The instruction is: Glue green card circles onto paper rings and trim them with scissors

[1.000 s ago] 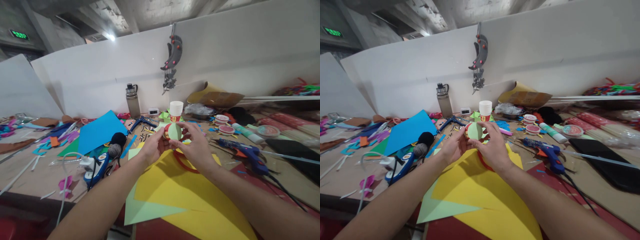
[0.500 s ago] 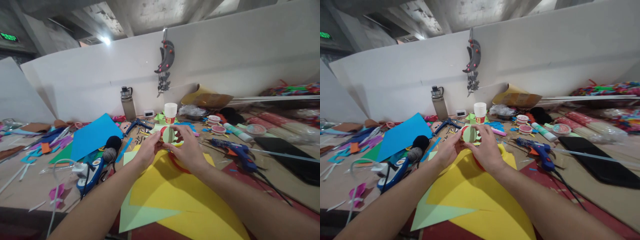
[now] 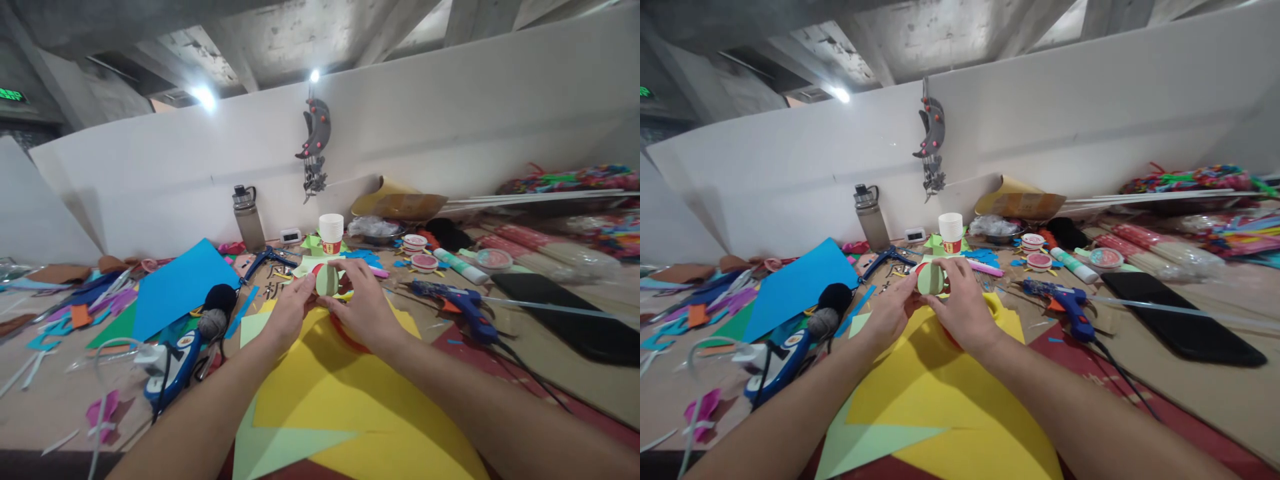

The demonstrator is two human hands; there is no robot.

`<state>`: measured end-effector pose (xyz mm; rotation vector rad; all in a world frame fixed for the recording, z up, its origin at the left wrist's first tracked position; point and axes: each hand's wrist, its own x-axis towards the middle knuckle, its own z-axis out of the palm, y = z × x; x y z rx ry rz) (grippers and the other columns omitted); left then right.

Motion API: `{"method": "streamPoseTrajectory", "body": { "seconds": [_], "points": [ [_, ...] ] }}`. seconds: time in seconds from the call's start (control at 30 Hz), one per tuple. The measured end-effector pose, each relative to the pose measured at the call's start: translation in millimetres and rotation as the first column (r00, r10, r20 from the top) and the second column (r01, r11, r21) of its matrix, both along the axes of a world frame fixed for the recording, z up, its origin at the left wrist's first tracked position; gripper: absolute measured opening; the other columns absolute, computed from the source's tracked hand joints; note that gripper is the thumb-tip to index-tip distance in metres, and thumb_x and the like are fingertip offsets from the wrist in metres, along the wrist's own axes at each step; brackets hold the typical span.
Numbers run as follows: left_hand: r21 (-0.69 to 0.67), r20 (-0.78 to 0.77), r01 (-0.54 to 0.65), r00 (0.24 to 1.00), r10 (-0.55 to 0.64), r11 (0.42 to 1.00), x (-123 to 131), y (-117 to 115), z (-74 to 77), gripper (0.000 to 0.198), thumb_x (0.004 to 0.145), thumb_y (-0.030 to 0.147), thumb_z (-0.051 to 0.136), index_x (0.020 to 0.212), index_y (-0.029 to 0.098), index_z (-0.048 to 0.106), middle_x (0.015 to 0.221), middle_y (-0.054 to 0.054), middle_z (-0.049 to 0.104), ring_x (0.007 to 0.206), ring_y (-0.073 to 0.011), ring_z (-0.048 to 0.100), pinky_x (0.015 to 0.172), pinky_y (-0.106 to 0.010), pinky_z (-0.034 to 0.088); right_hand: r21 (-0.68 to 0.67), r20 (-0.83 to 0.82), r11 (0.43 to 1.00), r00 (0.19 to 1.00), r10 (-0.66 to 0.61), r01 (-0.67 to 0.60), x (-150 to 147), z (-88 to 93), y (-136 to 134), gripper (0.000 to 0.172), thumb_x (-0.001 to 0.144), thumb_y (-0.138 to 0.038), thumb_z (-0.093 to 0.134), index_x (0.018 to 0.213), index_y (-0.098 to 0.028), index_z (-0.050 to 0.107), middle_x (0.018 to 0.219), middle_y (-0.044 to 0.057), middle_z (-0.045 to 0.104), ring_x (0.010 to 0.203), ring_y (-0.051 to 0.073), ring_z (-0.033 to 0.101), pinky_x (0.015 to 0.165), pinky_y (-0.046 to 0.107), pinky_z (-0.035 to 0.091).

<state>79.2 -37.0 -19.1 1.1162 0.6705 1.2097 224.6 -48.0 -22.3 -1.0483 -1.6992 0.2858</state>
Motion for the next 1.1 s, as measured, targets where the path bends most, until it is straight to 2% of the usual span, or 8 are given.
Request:
{"method": "streamPoseTrajectory", "body": {
  "seconds": [0.2,0.4,0.57,0.7,0.77,0.87,1.0,1.1],
  "points": [
    [-0.009,0.063,0.015,0.998,-0.014,1.0,1.1,-1.8,3.7,0.041,0.075,0.048,0.074,0.1,0.016,0.073,0.09,-0.008,0.073,0.079,-0.018,0.066,0.07,-0.027,0.051,0.028,0.0,1.0,1.0,-0.004,0.004,0.5,2.3,-0.5,0.053,0.071,-0.019,0.076,0.119,-0.024,0.055,0.115,0.01,0.055,0.104,0.029,0.059,0.083,0.045,0.054],
    [-0.022,0.056,0.035,0.998,-0.034,0.999,1.4,-1.5,-1.5,0.047,0.08,0.054,0.066,0.106,0.015,0.069,0.095,-0.01,0.072,0.085,-0.0197,0.067,0.074,-0.029,0.051,0.042,0.022,0.999,1.0,0.007,-0.007,0.9,-0.9,0.4,0.053,0.073,-0.019,0.076,0.12,-0.022,0.054,0.117,0.011,0.053,0.105,0.029,0.057,0.083,0.043,0.054],
    [0.1,-0.009,0.04,0.999,-0.04,0.994,-0.4,-1.7,-3.2,0.038,0.085,0.045,0.064,0.11,0.017,0.069,0.105,-0.009,0.071,0.094,-0.0202,0.065,0.08,-0.028,0.05,0.032,0.014,0.999,1.0,0.012,-0.012,0.3,-3.2,0.9,0.05,0.074,-0.019,0.075,0.119,-0.023,0.053,0.114,0.01,0.052,0.097,0.026,0.059,0.079,0.042,0.055],
    [0.212,-0.089,-0.033,0.995,0.053,0.977,-0.9,-1.4,-2.7,0.041,0.079,0.032,0.073,0.117,0.019,0.065,0.111,-0.007,0.07,0.1,-0.0205,0.063,0.084,-0.027,0.049,0.026,0.013,0.999,1.0,0.023,-0.023,-0.1,-3.0,0.4,0.051,0.075,-0.02,0.073,0.121,-0.023,0.052,0.114,0.01,0.052,0.092,0.024,0.059,0.075,0.041,0.055],
    [0.172,-0.032,-0.055,0.998,0.062,0.983,-0.9,-1.7,-1.0,0.042,0.078,0.029,0.073,0.118,0.019,0.064,0.111,-0.007,0.07,0.098,-0.0202,0.064,0.081,-0.027,0.051,0.023,0.0,0.999,1.0,0.029,-0.029,-0.1,-3.0,0.2,0.055,0.075,-0.022,0.074,0.125,-0.022,0.05,0.117,0.011,0.051,0.095,0.024,0.058,0.076,0.04,0.055],
    [0.045,0.094,-0.01,0.996,0.006,0.999,-1.6,-2.7,2.9,0.038,0.078,0.027,0.072,0.113,0.016,0.064,0.109,-0.009,0.07,0.093,-0.0208,0.067,0.077,-0.028,0.054,0.007,-0.042,0.998,0.997,0.057,-0.057,0.4,-3.5,0.6,0.058,0.076,-0.029,0.074,0.128,-0.022,0.049,0.12,0.012,0.051,0.097,0.025,0.057,0.078,0.041,0.055],
    [-0.031,0.209,0.054,0.977,-0.047,0.998,-3.9,-2.3,5.6,0.035,0.077,0.022,0.071,0.111,0.015,0.065,0.109,-0.01,0.07,0.096,-0.0216,0.067,0.085,-0.034,0.055,-0.063,-0.174,0.991,0.979,0.107,-0.12,2.0,-4.5,3.0,0.038,0.088,-0.04,0.059,0.121,-0.022,0.053,0.114,0.011,0.055,0.093,0.022,0.057,0.078,0.04,0.054],
    [-0.033,0.214,0.098,0.973,-0.088,0.995,-5.2,-1.3,5.2,0.033,0.079,0.023,0.07,0.111,0.014,0.066,0.112,-0.01,0.069,0.098,-0.0219,0.066,0.088,-0.036,0.055,-0.134,-0.254,0.982,0.963,0.094,-0.132,3.1,-4.5,5.5,0.033,0.091,-0.042,0.054,0.115,-0.021,0.056,0.111,0.01,0.057,0.091,0.021,0.058,0.077,0.039,0.054]
  ]
}}
